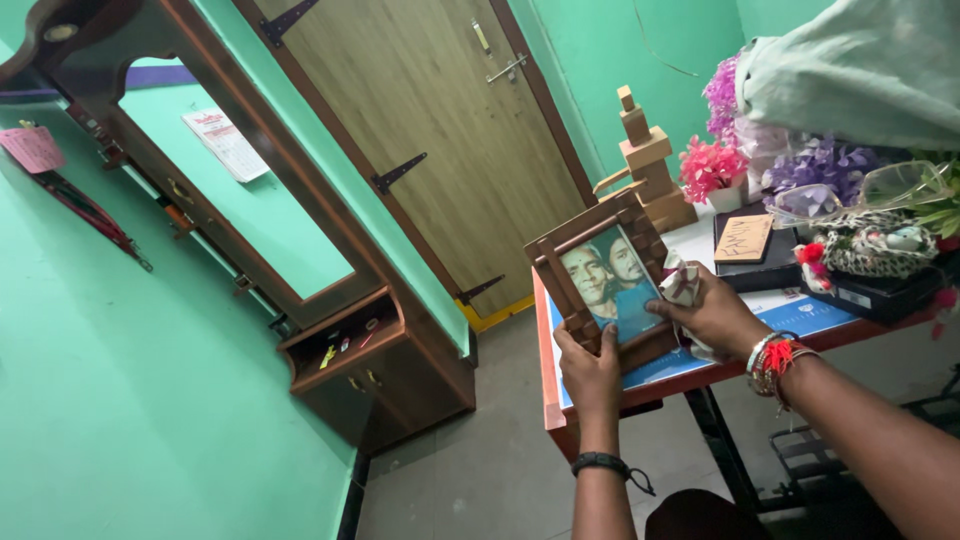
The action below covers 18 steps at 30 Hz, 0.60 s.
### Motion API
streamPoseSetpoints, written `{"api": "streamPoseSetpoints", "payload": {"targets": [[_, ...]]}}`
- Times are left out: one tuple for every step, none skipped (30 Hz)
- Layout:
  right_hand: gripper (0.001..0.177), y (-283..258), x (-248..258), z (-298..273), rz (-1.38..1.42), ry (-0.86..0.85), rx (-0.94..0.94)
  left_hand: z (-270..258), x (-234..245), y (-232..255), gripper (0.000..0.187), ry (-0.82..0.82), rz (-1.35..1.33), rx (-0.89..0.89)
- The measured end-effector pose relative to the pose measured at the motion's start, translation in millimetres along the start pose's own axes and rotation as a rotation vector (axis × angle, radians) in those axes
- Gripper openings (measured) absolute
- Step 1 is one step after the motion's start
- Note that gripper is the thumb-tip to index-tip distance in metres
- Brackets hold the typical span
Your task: The person cleans the back of a black photo frame with a cloth, wiping the surface and edges. They then flip the frame over to reveal a wooden frame with a photo of two people and continue wiping the front glass and wooden border.
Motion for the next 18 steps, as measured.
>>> {"api": "streamPoseSetpoints", "payload": {"targets": [[0.059, -1, 1, 0, -0.04, 0.006, 0.01, 1, 0, -1, 0.051, 0.0, 0.019, 0.015], [0.059, -2, 2, 0, -0.026, 0.005, 0.023, 1, -1, -2, 0.05, 0.0, 0.037, 0.031], [0.058, -3, 1, 0, -0.012, 0.006, 0.035, 2, -1, -2, 0.051, -0.004, 0.021, 0.027], [0.058, -5, 1, -1, 0.002, 0.006, 0.048, 2, -1, -3, 0.051, -0.007, 0.005, 0.024], [0.059, -7, 1, -2, -0.01, 0.007, 0.045, 3, -2, -3, 0.051, -0.011, -0.013, 0.017], [0.06, -9, 1, -3, -0.021, 0.008, 0.043, 3, -2, -3, 0.05, -0.009, -0.031, 0.0], [0.062, -10, 0, -4, -0.033, 0.007, 0.041, 3, -1, -3, 0.049, -0.006, -0.048, -0.017], [0.058, -11, 1, -5, -0.038, 0.026, 0.034, 3, 1, -3, 0.049, -0.003, -0.066, -0.033], [0.055, -10, 1, -6, -0.043, 0.043, 0.027, 2, 1, -4, 0.049, 0.008, -0.067, -0.025], [0.052, -8, 0, -6, -0.047, 0.06, 0.02, -1, 1, -4, 0.049, 0.018, -0.069, -0.017], [0.051, -6, 3, -6, 0.11, 0.089, 0.029, -1, 0, -4, 0.049, 0.029, -0.074, -0.013], [0.051, -2, 7, -8, 0.268, 0.117, 0.038, -3, 1, -4, 0.05, 0.036, -0.066, -0.001], [0.053, -1, 10, -9, 0.425, 0.145, 0.053, -4, 1, -3, 0.051, 0.043, -0.062, 0.005], [0.044, -3, 13, -13, 0.302, 0.241, 0.083, -4, 2, -2, 0.052, 0.05, -0.058, 0.012], [0.037, -8, 18, -20, 0.177, 0.339, 0.112, -4, 2, -1, 0.051, 0.048, -0.086, 0.0], [0.03, -16, 26, -24, 0.052, 0.438, 0.14, -3, 2, 0, 0.051, 0.045, -0.115, -0.012], [0.034, -37, 28, -31, -0.112, 0.47, 0.327, -2, 3, 1, 0.051, 0.044, -0.139, -0.02], [0.042, -57, 28, -43, -0.28, 0.498, 0.513, -2, 2, 1, 0.05, 0.041, -0.114, 0.003]]}}
Point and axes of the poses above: each hand's wrist, its own z-axis towards the middle knuckle, its own x-axis out of the back of the hand, y = z × x, the point moved 6 cm from there along z, towards the middle knuckle, and after that the axes turned 1 degree about x, right-handed, at the moved point
